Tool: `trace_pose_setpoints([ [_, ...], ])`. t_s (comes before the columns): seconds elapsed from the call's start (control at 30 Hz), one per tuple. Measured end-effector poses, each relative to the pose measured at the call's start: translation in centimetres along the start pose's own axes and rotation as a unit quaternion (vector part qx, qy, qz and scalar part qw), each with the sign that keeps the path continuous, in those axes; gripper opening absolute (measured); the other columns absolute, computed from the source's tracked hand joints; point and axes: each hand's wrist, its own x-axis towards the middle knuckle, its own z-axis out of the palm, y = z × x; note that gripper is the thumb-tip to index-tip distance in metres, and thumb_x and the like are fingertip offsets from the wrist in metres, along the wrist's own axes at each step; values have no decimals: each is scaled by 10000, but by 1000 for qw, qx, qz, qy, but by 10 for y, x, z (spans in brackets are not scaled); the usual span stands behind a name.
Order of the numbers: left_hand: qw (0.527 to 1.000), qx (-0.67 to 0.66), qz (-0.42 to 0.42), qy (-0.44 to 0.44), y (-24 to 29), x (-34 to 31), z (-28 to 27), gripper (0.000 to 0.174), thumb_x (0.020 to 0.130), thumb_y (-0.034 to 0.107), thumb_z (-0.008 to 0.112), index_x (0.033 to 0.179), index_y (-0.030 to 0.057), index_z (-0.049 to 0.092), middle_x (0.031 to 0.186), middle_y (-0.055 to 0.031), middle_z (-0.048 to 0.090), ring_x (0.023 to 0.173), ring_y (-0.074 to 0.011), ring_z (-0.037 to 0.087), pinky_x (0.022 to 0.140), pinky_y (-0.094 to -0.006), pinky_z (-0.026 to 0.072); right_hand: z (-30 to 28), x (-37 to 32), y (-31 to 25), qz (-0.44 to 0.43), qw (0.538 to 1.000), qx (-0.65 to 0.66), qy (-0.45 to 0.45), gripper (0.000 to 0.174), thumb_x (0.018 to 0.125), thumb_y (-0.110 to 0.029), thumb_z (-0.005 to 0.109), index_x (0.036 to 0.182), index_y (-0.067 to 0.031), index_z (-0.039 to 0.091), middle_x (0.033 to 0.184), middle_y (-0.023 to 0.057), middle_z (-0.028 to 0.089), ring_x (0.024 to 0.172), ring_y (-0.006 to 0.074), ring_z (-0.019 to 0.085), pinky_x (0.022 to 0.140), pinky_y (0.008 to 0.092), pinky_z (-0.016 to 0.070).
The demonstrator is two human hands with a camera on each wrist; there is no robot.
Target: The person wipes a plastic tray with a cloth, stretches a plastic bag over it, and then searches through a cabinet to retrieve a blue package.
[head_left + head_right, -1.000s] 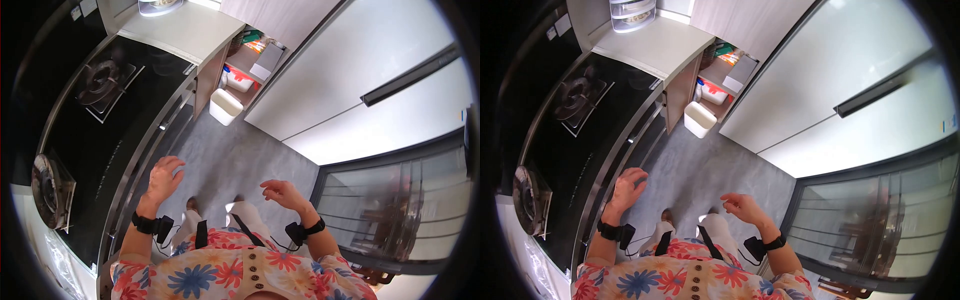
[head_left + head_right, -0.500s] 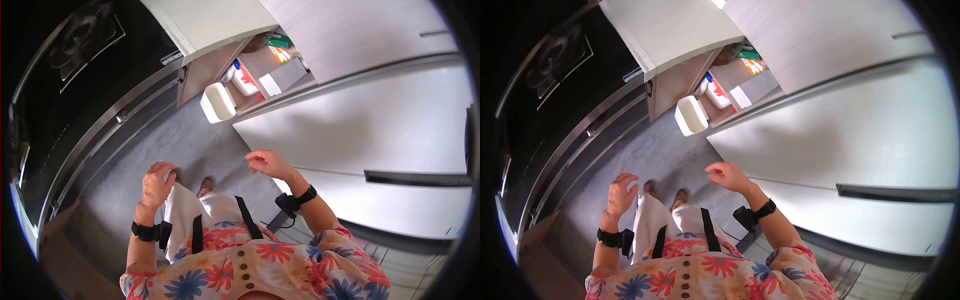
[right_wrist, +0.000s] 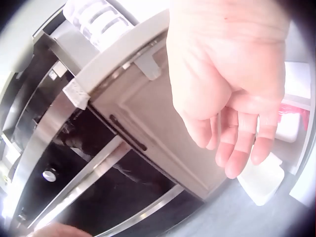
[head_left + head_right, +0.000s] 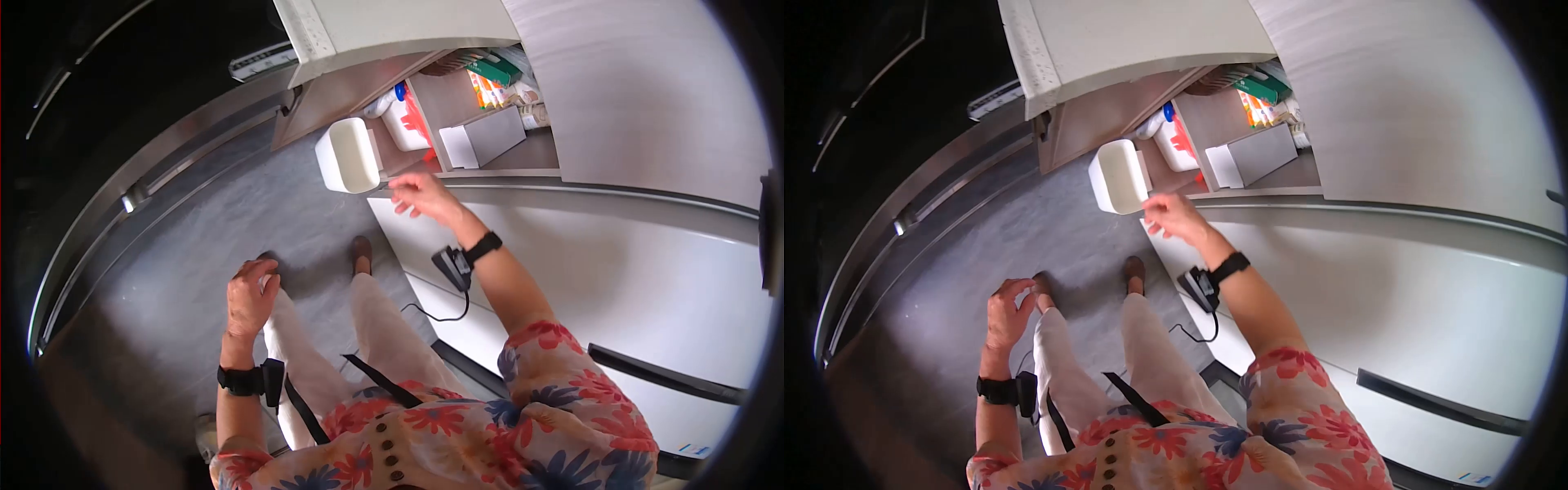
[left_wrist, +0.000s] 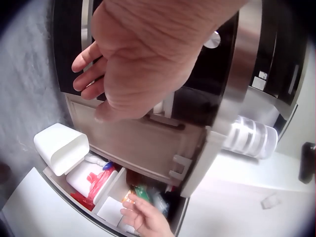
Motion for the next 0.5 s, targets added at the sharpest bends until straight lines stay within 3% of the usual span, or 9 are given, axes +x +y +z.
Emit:
trace_pose_setpoints([
  [0.13, 997, -46, -62, 19, -19, 14, 75, 213, 724, 73, 641, 937, 53, 640, 918, -128, 631, 842, -299, 604, 734, -351, 486, -48, 71, 11, 6, 998, 38, 58, 290, 841, -166, 557, 1099, -33, 556, 861, 73, 632, 688, 138, 641, 475, 247, 455],
  [0.27, 994, -80, -63, 25, -32, 29, 165, 226, 732, 88, 638, 958, 79, 634, 873, -129, 624, 793, -286, 615, 692, -363, 491, -93, 116, 11, 6, 994, -7, 107, 283, 823, -155, 551, 1076, -30, 565, 850, 73, 637, 655, 160, 645, 454, 257, 450],
  [0.33, 994, -97, -48, 34, -29, 38, 202, 216, 737, 99, 636, 952, 85, 633, 871, -128, 623, 760, -284, 615, 685, -362, 493, -114, 134, 8, 18, 989, -95, 112, 328, 853, -220, 564, 1130, -46, 536, 959, 69, 619, 750, 162, 638, 554, 277, 479],
  [0.5, 989, -137, -59, 16, -29, 57, 264, 212, 751, 112, 631, 960, 76, 637, 872, -123, 633, 765, -262, 628, 672, -341, 502, -148, 168, 13, 44, 962, -175, 205, 281, 848, -176, 530, 1114, -91, 555, 933, 62, 637, 737, 156, 637, 553, 292, 476],
])
